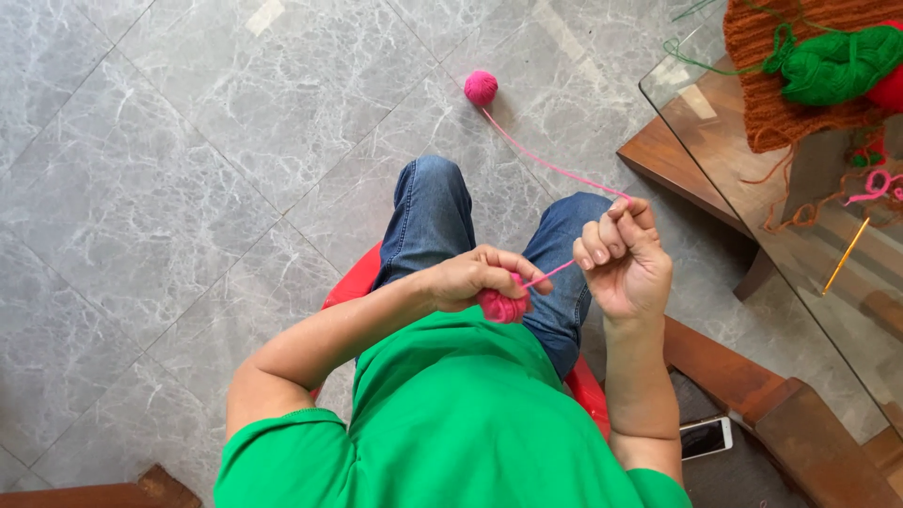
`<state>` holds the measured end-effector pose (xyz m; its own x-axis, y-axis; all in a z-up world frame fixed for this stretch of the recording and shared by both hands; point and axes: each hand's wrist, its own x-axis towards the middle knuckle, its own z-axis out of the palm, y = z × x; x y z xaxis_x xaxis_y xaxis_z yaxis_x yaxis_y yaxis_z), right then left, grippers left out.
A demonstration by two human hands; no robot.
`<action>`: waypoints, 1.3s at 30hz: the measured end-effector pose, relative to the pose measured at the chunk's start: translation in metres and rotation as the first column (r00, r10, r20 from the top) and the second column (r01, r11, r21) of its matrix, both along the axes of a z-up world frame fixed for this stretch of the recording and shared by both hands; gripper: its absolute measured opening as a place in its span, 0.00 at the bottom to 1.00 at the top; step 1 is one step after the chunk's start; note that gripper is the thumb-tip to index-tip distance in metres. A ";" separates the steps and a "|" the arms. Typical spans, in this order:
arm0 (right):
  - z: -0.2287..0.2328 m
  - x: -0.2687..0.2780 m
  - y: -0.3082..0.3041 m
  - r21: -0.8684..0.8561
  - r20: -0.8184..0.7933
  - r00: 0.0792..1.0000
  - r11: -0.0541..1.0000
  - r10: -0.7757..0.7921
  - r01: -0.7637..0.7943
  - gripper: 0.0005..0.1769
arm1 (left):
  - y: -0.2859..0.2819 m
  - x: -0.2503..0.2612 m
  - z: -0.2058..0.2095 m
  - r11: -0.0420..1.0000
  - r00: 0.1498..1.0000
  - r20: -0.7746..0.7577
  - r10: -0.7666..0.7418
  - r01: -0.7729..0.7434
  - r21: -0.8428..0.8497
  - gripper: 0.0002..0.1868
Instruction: Winding a strand of pink yarn into a ball by hand and handling a knitted item.
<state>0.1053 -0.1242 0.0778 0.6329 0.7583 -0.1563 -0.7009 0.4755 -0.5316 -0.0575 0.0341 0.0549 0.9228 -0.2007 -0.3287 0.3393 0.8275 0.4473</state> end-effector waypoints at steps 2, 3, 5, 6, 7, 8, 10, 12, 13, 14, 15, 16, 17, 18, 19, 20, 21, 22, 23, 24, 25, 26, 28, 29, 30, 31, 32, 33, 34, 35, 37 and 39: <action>0.004 -0.003 0.000 0.020 0.000 1.000 1.000 0.014 -0.014 0.06 | -0.010 -0.001 0.003 0.997 0.995 0.090 0.043 -0.049 0.066 0.13; 0.006 -0.005 0.001 0.042 0.003 0.999 0.999 0.033 -0.033 0.06 | -0.015 -0.002 0.005 0.986 0.979 0.184 0.085 -0.110 0.129 0.11; 0.007 -0.013 0.000 0.061 -0.005 0.999 0.997 0.041 -0.040 0.06 | -0.016 0.001 0.010 0.965 0.964 0.183 0.193 -0.221 0.142 0.09; 0.008 -0.015 0.001 0.084 -0.009 0.999 0.995 0.050 -0.049 0.06 | -0.014 0.004 0.013 0.931 0.935 0.187 0.300 -0.330 0.157 0.08; 0.008 -0.015 0.002 0.088 -0.003 0.999 0.995 0.047 -0.047 0.06 | -0.015 0.007 0.011 0.931 0.935 0.193 0.297 -0.328 0.160 0.08; 0.009 -0.015 0.003 0.113 -0.007 1.000 0.993 0.029 -0.028 0.06 | -0.015 0.010 0.009 0.909 0.905 0.189 0.381 -0.403 0.101 0.08; 0.009 -0.017 0.007 0.140 -0.006 1.000 0.990 0.006 -0.005 0.07 | -0.019 0.012 0.013 0.881 0.870 0.185 0.457 -0.471 0.041 0.08; 0.008 -0.021 0.009 0.190 -0.109 0.993 0.982 0.047 -0.026 0.06 | -0.032 0.010 0.022 0.851 0.915 0.048 0.400 -0.352 -0.389 0.09; 0.014 -0.023 0.003 0.188 -0.106 0.993 0.982 0.044 -0.024 0.06 | -0.035 0.007 0.027 0.851 0.916 0.050 0.398 -0.349 -0.392 0.09; 0.021 -0.026 -0.002 0.148 -0.054 0.997 0.988 0.055 -0.047 0.07 | -0.036 0.003 0.033 0.873 0.931 0.055 0.362 -0.318 -0.369 0.08; 0.028 -0.028 -0.006 0.107 -0.001 0.998 0.992 0.068 -0.068 0.08 | -0.037 0.000 0.038 0.893 0.944 0.058 0.324 -0.286 -0.347 0.08; 0.027 -0.030 -0.009 0.109 -0.003 0.998 0.992 0.064 -0.064 0.08 | -0.037 -0.008 0.040 0.895 0.945 0.057 0.321 -0.283 -0.344 0.08; 0.026 -0.032 -0.012 0.071 0.014 0.996 0.994 0.085 -0.085 0.08 | -0.037 -0.015 0.042 0.918 0.957 0.026 0.288 -0.268 -0.291 0.08; 0.025 -0.033 -0.015 0.031 0.034 0.994 0.994 0.102 -0.103 0.08 | -0.036 -0.021 0.044 0.939 0.967 -0.002 0.253 -0.246 -0.240 0.08; 0.026 -0.030 -0.019 0.031 0.037 0.995 0.995 0.095 -0.096 0.08 | -0.035 -0.024 0.051 0.941 0.969 0.000 0.246 -0.239 -0.240 0.08; 0.026 -0.025 -0.021 0.002 0.069 0.994 0.996 0.089 -0.090 0.08 | -0.033 -0.027 0.058 0.953 0.967 0.046 0.250 -0.238 -0.189 0.07; 0.025 -0.021 -0.023 -0.027 0.102 0.991 0.996 0.085 -0.083 0.09 | -0.031 -0.031 0.065 0.961 0.963 0.092 0.252 -0.239 -0.138 0.07; 0.028 -0.021 -0.017 -0.029 0.101 0.990 0.995 0.094 -0.092 0.09 | -0.032 -0.029 0.068 0.959 0.961 0.090 0.261 -0.247 -0.140 0.07; 0.029 -0.021 -0.011 -0.017 0.121 0.988 0.995 0.100 -0.098 0.09 | -0.033 -0.027 0.069 0.957 0.952 0.128 0.277 -0.261 -0.128 0.06; 0.031 -0.024 -0.005 -0.003 0.139 0.986 0.996 0.090 -0.091 0.08 | -0.030 -0.027 0.072 0.959 0.947 0.164 0.277 -0.261 -0.113 0.06; 0.034 -0.026 -0.001 -0.003 0.136 0.987 0.996 0.085 -0.086 0.08 | -0.019 -0.021 0.074 0.960 0.949 0.161 0.273 -0.257 -0.112 0.06; 0.038 -0.024 0.002 0.030 0.125 0.992 0.999 0.032 -0.036 0.08 | -0.010 -0.013 0.077 0.945 0.919 0.216 0.328 -0.321 -0.071 0.06; 0.041 -0.020 0.009 0.070 0.117 0.993 0.998 -0.008 0.000 0.08 | -0.001 -0.002 0.067 0.917 0.877 0.281 0.389 -0.397 -0.029 0.06; 0.039 -0.017 0.012 0.107 0.094 0.995 0.994 -0.012 0.002 0.07 | -0.001 0.001 0.054 0.890 0.850 0.265 0.455 -0.447 -0.094 0.07; 0.037 -0.014 0.014 0.141 0.071 0.997 0.990 -0.017 0.007 0.07 | -0.001 0.006 0.040 0.856 0.821 0.245 0.516 -0.491 -0.161 0.09; 0.037 -0.013 0.015 0.145 0.077 0.997 0.989 -0.006 -0.006 0.07 | -0.002 0.006 0.037 0.851 0.813 0.252 0.524 -0.499 -0.161 0.09; 0.036 -0.014 0.013 0.149 0.053 0.999 0.989 -0.003 -0.005 0.07 | -0.004 0.005 0.034 0.862 0.836 0.218 0.504 -0.470 -0.190 0.09; 0.035 -0.015 0.012 0.153 0.028 1.000 0.988 0.000 -0.005 0.07 | -0.006 0.006 0.030 0.870 0.857 0.184 0.481 -0.441 -0.220 0.10; 0.038 -0.016 0.010 0.152 0.027 1.000 0.988 0.001 -0.005 0.07 | -0.006 0.005 0.030 0.869 0.857 0.182 0.482 -0.442 -0.220 0.10; 0.041 -0.018 0.008 0.145 0.058 0.998 0.989 0.000 -0.008 0.07 | -0.006 0.005 0.031 0.873 0.867 0.169 0.469 -0.426 -0.236 0.10; 0.047 -0.020 0.005 0.147 0.099 0.995 0.989 -0.004 -0.011 0.07 | -0.002 0.007 0.031 0.880 0.876 0.169 0.451 -0.405 -0.250 0.09; 0.049 -0.022 -0.001 0.154 0.120 0.992 0.988 -0.031 0.013 0.06 | 0.002 0.008 0.027 0.901 0.884 0.191 0.428 -0.400 -0.169 0.13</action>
